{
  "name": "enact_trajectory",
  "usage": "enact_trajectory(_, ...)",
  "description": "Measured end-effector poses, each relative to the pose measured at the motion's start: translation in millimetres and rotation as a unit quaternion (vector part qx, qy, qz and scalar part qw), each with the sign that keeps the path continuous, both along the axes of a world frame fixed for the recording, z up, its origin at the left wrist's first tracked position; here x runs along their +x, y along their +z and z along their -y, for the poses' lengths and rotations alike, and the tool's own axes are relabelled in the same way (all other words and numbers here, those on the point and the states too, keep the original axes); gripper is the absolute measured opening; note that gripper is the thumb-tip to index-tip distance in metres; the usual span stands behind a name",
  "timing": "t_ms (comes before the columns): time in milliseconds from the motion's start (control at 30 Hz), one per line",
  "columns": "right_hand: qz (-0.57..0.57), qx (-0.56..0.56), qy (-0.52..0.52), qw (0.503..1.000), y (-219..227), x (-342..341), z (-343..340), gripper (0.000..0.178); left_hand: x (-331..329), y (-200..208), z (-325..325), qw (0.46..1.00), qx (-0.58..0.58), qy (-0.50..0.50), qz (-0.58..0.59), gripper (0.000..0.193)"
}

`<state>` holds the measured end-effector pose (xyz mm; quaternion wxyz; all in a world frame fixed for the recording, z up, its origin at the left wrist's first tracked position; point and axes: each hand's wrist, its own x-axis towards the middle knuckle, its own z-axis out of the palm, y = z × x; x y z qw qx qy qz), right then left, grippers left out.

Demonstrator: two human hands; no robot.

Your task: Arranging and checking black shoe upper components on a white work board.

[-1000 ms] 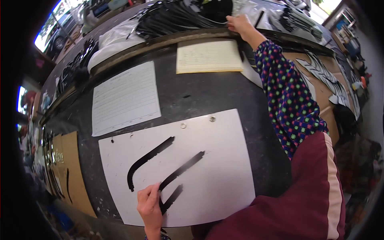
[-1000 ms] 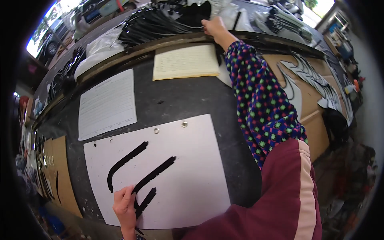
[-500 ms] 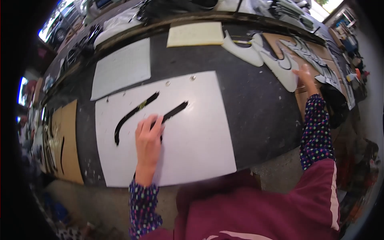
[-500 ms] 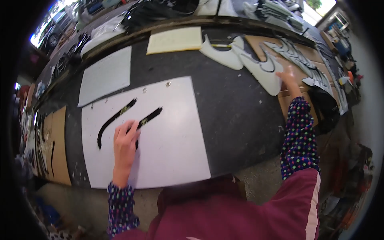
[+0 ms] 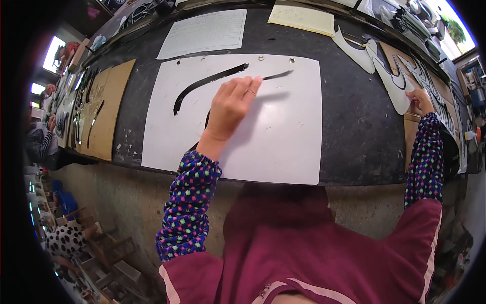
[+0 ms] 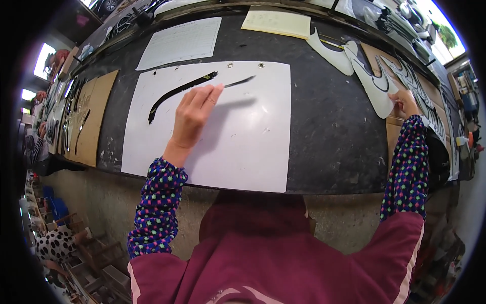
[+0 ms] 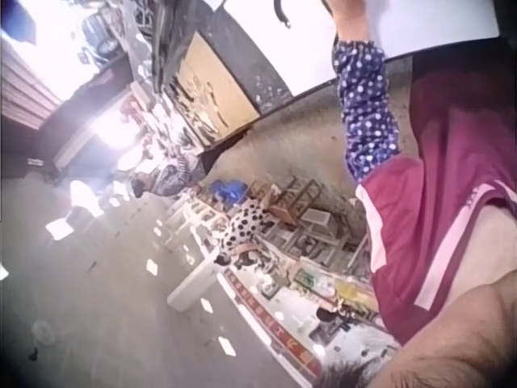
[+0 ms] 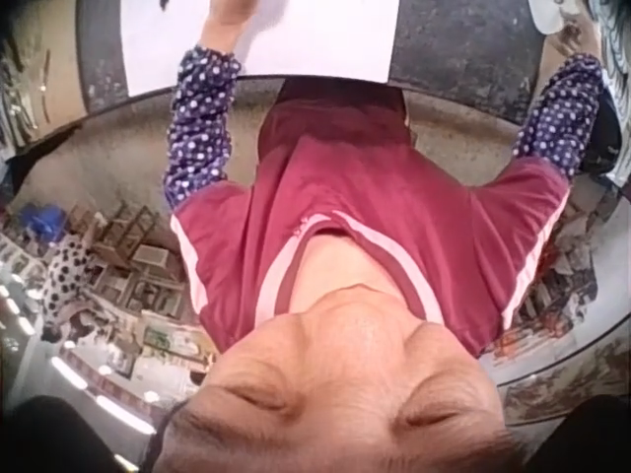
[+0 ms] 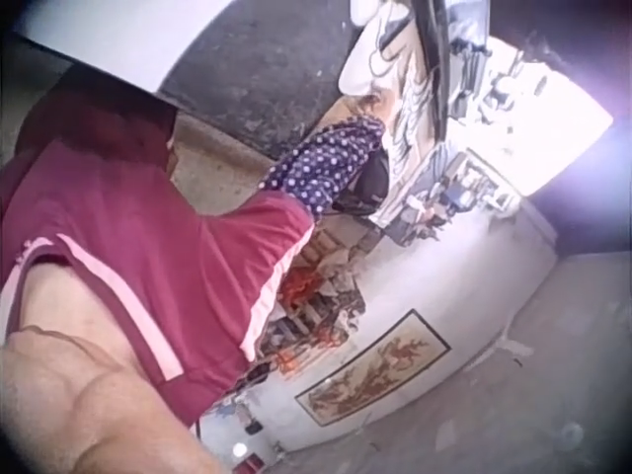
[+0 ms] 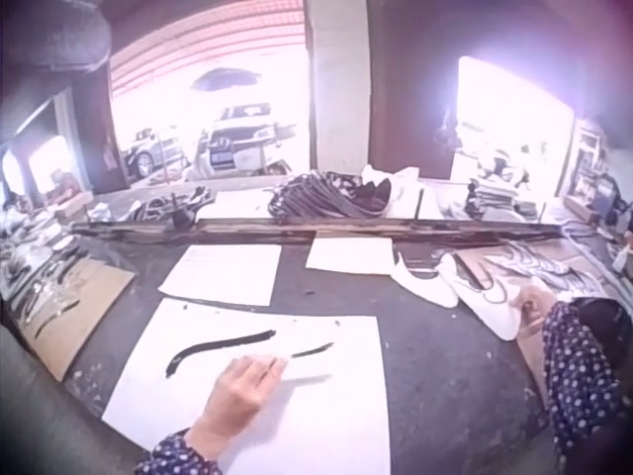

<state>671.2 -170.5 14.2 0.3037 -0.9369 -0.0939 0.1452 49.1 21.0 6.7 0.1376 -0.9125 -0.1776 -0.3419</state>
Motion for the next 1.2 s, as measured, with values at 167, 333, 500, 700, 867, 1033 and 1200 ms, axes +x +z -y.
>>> enact_trajectory(167, 0.11, 0.166, 0.122, 0.972, 18, 28, 23, 0.017, -11, -2, 33, 0.992, 0.054, -0.084, -0.077, 0.038)
enact_trajectory(333, 0.214, 0.343, 0.341, 0.849, 98, -115, -12, 0.007, -64, -10, 64, 0.989, -0.02, -0.051, -0.141, 0.035)
enact_trajectory(500, 0.204, 0.324, 0.594, 0.707, 61, -272, -28, 0.033, -67, -20, 68, 0.991, -0.079, -0.047, -0.1, 0.034)
enact_trajectory(700, 0.01, 0.15, 0.743, 0.652, 16, -351, -27, 0.057, -82, -14, 75, 0.99, -0.116, -0.016, -0.084, 0.028)
enact_trajectory(867, 0.056, 0.18, 0.674, 0.715, 8, -376, -30, 0.042, -68, -15, 84, 0.978, -0.2, -0.051, -0.017, 0.038)
enact_trajectory(1033, 0.046, 0.183, 0.689, 0.699, 11, -380, -30, 0.02, -50, -20, 77, 0.972, -0.216, -0.089, -0.038, 0.036)
enact_trajectory(1200, -0.017, 0.167, 0.65, 0.741, 20, -396, -29, 0.008, -48, -16, 75, 0.976, -0.184, -0.104, -0.06, 0.032)
